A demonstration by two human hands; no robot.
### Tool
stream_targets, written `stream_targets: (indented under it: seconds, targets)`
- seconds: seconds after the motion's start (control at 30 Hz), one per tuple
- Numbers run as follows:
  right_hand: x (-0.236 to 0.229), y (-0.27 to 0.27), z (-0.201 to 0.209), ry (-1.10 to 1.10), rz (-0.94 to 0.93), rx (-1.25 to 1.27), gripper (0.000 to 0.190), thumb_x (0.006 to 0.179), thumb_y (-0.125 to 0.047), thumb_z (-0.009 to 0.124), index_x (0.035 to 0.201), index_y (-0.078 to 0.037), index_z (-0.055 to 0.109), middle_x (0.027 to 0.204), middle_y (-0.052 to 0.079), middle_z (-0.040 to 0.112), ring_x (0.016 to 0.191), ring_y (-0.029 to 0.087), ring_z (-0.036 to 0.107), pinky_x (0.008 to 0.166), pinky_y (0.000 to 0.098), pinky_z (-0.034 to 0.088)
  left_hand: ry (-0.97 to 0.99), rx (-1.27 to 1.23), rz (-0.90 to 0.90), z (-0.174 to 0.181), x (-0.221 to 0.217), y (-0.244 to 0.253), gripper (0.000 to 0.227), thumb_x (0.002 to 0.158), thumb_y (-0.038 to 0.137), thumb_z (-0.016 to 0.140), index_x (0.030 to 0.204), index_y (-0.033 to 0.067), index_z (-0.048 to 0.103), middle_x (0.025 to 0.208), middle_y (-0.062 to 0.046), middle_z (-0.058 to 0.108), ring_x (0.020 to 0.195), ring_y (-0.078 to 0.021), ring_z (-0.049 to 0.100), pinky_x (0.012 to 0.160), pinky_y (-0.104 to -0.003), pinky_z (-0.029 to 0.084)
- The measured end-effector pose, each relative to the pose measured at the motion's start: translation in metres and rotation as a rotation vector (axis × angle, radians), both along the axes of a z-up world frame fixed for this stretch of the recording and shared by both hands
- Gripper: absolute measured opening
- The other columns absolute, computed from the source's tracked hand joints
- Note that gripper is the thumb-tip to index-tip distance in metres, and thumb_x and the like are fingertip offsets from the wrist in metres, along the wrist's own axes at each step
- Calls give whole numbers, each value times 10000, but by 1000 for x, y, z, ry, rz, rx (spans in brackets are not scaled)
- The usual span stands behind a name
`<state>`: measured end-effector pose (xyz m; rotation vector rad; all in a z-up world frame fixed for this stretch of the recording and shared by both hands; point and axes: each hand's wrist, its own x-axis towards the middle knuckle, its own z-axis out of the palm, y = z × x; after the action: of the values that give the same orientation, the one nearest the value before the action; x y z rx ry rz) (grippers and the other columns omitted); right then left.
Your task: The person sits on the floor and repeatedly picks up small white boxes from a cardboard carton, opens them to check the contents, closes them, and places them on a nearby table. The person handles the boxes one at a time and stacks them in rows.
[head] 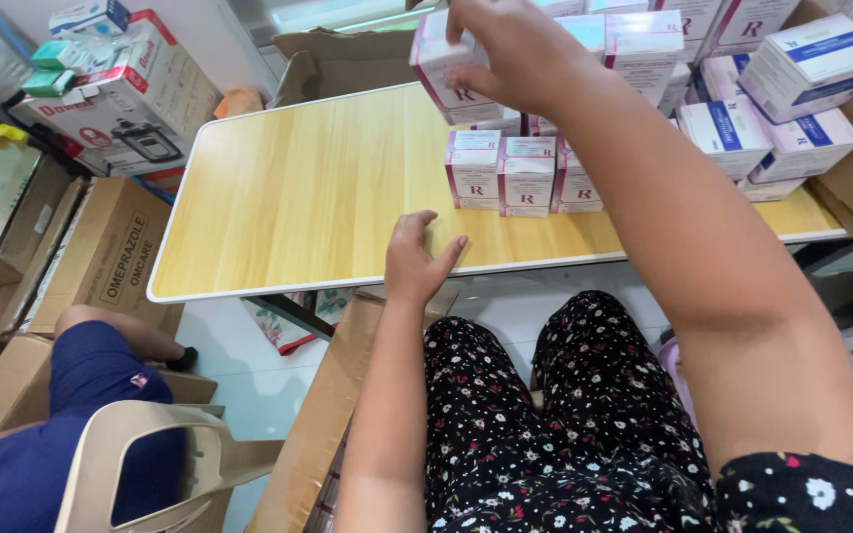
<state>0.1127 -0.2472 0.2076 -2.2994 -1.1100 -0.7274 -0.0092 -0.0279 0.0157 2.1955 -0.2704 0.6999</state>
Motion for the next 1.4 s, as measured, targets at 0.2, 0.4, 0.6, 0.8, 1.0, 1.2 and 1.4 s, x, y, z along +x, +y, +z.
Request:
stream_targets:
  seconds: [0.2, 0.4, 0.6, 0.8, 1.0, 1.2, 1.4]
  targets:
    - [20, 2, -10, -152, -171, -221, 381, 782, -176, 841, 1059, -38, 619, 1033, 173, 700, 1017, 392, 673, 846, 501, 518, 2, -15, -4, 4, 0, 0, 489, 771, 334, 859, 1101, 23, 675, 1077, -156, 681, 996, -326, 670, 858, -403, 552]
    - [-6, 4, -1, 20, -273, -260, 483, 822, -183, 798, 1244, -26, 623, 1088, 225, 684, 940, 419, 668, 762, 519, 518, -15, 11, 17, -2, 2, 2, 487, 784, 319, 858, 1123, 25, 670, 1080, -166, 675, 991, -344, 661, 860, -414, 550]
    - [-74, 64, -34, -34, 191, -163, 383, 854, -199, 808, 1151, -45, 623, 1206, 172, 684, 1169, 400, 622, 941, 478, 502, -94, -273, -159, -16, 5, 17, 390, 877, 179, 792, 1206, 52, 626, 1109, -102, 679, 1019, -236, 660, 878, -350, 556]
    - [-92, 99, -111, 352, 300, -288, 304, 902, -196, 776, 1159, -72, 671, 1274, 159, 665, 1228, 378, 598, 1027, 468, 483, 164, -890, -268, -91, -61, 115, 283, 991, 84, 717, 1249, 61, 602, 961, -13, 584, 819, -69, 557, 727, -213, 472]
    - [-80, 126, -169, 352, 473, -157, 340, 933, -199, 790, 1215, -52, 668, 1401, 215, 595, 1333, 412, 552, 1125, 469, 461, 911, -465, -52, -267, -196, 173, 418, 892, 252, 714, 1190, -20, 606, 1015, -94, 703, 919, -214, 647, 810, -350, 528]
    - [-85, 150, -192, 91, 313, -285, 501, 869, -226, 823, 1285, -62, 598, 1324, 178, 605, 1327, 414, 509, 1135, 528, 367, 1154, -455, 753, -369, -312, 175, 976, 814, 149, 770, 1540, -35, 144, 1508, -325, 346, 1402, -432, 411, 1150, -405, 388]
    - [-89, 146, -200, -11, 239, -354, 579, 817, -230, 794, 1320, -88, 544, 1320, 122, 559, 1314, 340, 486, 1206, 488, 330, 645, -174, 1058, -347, -323, 235, 739, 869, 63, 701, 1500, -31, 329, 1527, -328, 391, 1432, -479, 387, 1195, -468, 346]
